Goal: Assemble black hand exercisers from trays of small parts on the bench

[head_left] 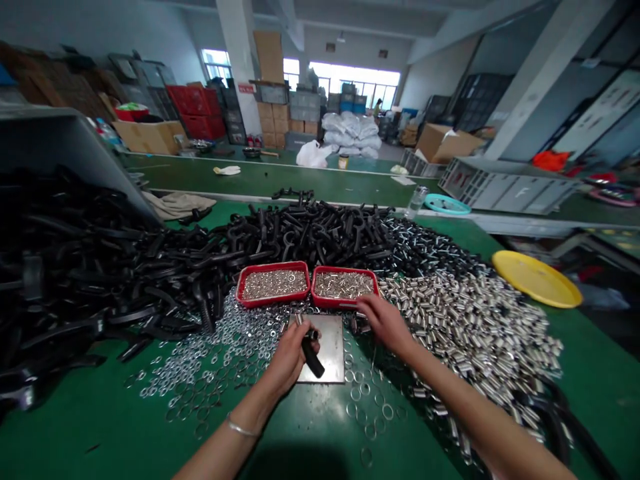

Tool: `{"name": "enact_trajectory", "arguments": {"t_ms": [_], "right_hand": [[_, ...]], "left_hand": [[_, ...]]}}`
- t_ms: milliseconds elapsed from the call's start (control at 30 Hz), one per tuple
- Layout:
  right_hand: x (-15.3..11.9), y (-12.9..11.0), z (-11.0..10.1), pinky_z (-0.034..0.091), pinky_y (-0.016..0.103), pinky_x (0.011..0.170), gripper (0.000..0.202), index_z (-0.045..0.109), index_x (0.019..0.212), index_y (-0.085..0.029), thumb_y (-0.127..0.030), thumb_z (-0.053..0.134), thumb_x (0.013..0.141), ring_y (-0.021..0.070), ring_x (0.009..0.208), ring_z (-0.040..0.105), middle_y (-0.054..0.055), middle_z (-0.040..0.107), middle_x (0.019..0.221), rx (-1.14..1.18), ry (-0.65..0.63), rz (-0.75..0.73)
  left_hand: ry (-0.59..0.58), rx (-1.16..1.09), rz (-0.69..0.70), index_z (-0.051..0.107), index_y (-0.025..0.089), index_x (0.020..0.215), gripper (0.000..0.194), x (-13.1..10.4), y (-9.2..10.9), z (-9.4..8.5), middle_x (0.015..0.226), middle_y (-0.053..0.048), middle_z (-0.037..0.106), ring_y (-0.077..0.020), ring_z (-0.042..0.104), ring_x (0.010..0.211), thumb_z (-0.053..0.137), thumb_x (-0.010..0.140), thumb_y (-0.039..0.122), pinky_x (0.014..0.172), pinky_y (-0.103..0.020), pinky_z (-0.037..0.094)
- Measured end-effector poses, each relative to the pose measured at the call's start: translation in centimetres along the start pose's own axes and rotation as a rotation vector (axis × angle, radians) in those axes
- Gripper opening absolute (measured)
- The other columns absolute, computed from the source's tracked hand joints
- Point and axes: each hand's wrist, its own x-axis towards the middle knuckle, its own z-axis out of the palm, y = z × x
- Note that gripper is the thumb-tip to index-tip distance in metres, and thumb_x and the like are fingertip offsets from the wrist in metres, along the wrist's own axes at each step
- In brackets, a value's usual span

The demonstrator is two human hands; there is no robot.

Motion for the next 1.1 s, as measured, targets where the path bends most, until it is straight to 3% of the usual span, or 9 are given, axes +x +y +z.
{"name": "enact_trajectory", "arguments": {"t_ms": [67, 167, 367, 467, 567, 700, 833, 967, 1100], "right_hand": [[2.6, 4.1, -2.5, 0.050, 0.038, 0.084, 0.026, 0.067, 0.108, -0.020, -0.025, 0.043, 0.098, 0.0233, 0.091, 0.064, 0.009, 0.070, 0.101, -0.218, 0.122, 0.097], [7.1, 8.5, -4.5, 0.045, 0.040, 0.093, 0.026, 0.065, 0.105, -0.015, -0.012, 0.043, 0.093, 0.0258, 0.102, 0.058, 0.015, 0.065, 0.107, -0.338, 0.101, 0.075], [13.0, 10.3, -3.1, 0.041, 0.036, 0.090, 0.028, 0.065, 0.103, -0.014, -0.003, 0.042, 0.091, 0.0259, 0.102, 0.054, 0.017, 0.063, 0.110, -0.513, -0.030, 0.032], [13.3, 10.7, -3.0, 0.042, 0.031, 0.087, 0.022, 0.066, 0.097, -0.016, -0.005, 0.046, 0.092, 0.0230, 0.099, 0.056, 0.014, 0.064, 0.107, -0.570, -0.117, 0.042], [12.1, 12.0, -4.7, 0.041, 0.026, 0.089, 0.018, 0.066, 0.104, -0.019, -0.013, 0.051, 0.094, 0.0196, 0.102, 0.057, 0.009, 0.065, 0.110, -0.620, -0.163, 0.089], [9.2, 14.4, -8.0, 0.040, 0.031, 0.092, 0.027, 0.061, 0.116, -0.012, -0.015, 0.041, 0.098, 0.0242, 0.110, 0.056, 0.017, 0.061, 0.116, -0.745, -0.059, 0.302], [7.7, 15.6, -8.6, 0.042, 0.035, 0.087, 0.023, 0.060, 0.113, -0.010, -0.022, 0.055, 0.094, 0.0288, 0.105, 0.058, 0.019, 0.063, 0.110, -0.826, -0.025, 0.447], [8.8, 15.2, -7.5, 0.044, 0.033, 0.082, 0.021, 0.060, 0.112, -0.013, -0.018, 0.053, 0.093, 0.0255, 0.100, 0.061, 0.018, 0.064, 0.110, -0.832, -0.017, 0.464], [9.5, 13.5, -8.5, 0.047, 0.035, 0.081, 0.021, 0.060, 0.110, -0.009, -0.012, 0.047, 0.094, 0.0264, 0.099, 0.062, 0.021, 0.065, 0.107, -0.786, 0.048, 0.469]], "left_hand": [[-0.061, -0.093, -0.078, 0.053, 0.017, 0.090, 0.039, 0.3, -0.3, -0.2, 0.076, 0.000, 0.059, -0.0086, 0.049, 0.061, 0.076, 0.079, 0.046, 0.065, -0.026, 0.048], [-0.130, -0.132, -0.107, 0.055, 0.016, 0.087, 0.036, 0.3, -0.3, -0.5, 0.075, 0.001, 0.057, -0.0076, 0.047, 0.060, 0.077, 0.080, 0.043, 0.065, -0.026, 0.049], [-0.165, -0.157, -0.086, 0.056, 0.016, 0.087, 0.029, -0.2, -0.5, -0.8, 0.075, 0.000, 0.056, -0.0085, 0.046, 0.062, 0.072, 0.085, 0.040, 0.066, -0.028, 0.048], [-0.167, -0.153, -0.086, 0.057, 0.015, 0.087, 0.028, -0.2, -0.7, -0.9, 0.076, -0.001, 0.056, -0.0089, 0.045, 0.062, 0.070, 0.087, 0.039, 0.066, -0.028, 0.047], [-0.176, -0.139, -0.089, 0.057, 0.014, 0.087, 0.026, -0.1, -0.8, -1.0, 0.077, -0.002, 0.056, -0.0096, 0.045, 0.063, 0.069, 0.089, 0.038, 0.066, -0.030, 0.047], [-0.187, -0.121, -0.110, 0.058, 0.014, 0.089, 0.025, 0.1, -0.8, -1.2, 0.080, -0.003, 0.058, -0.0101, 0.046, 0.064, 0.069, 0.088, 0.037, 0.067, -0.030, 0.046], [-0.210, -0.105, -0.127, 0.058, 0.014, 0.087, 0.025, 0.2, -0.6, -1.0, 0.076, -0.002, 0.056, -0.0098, 0.044, 0.063, 0.068, 0.089, 0.037, 0.066, -0.030, 0.045], [-0.209, -0.107, -0.123, 0.057, 0.014, 0.086, 0.024, 0.0, -0.5, -0.8, 0.075, -0.001, 0.055, -0.0095, 0.044, 0.063, 0.067, 0.090, 0.036, 0.065, -0.029, 0.045], [-0.186, -0.123, -0.095, 0.057, 0.014, 0.087, 0.026, -0.2, -0.7, -1.2, 0.075, -0.001, 0.056, -0.0096, 0.046, 0.063, 0.069, 0.089, 0.037, 0.066, -0.029, 0.047]]}}
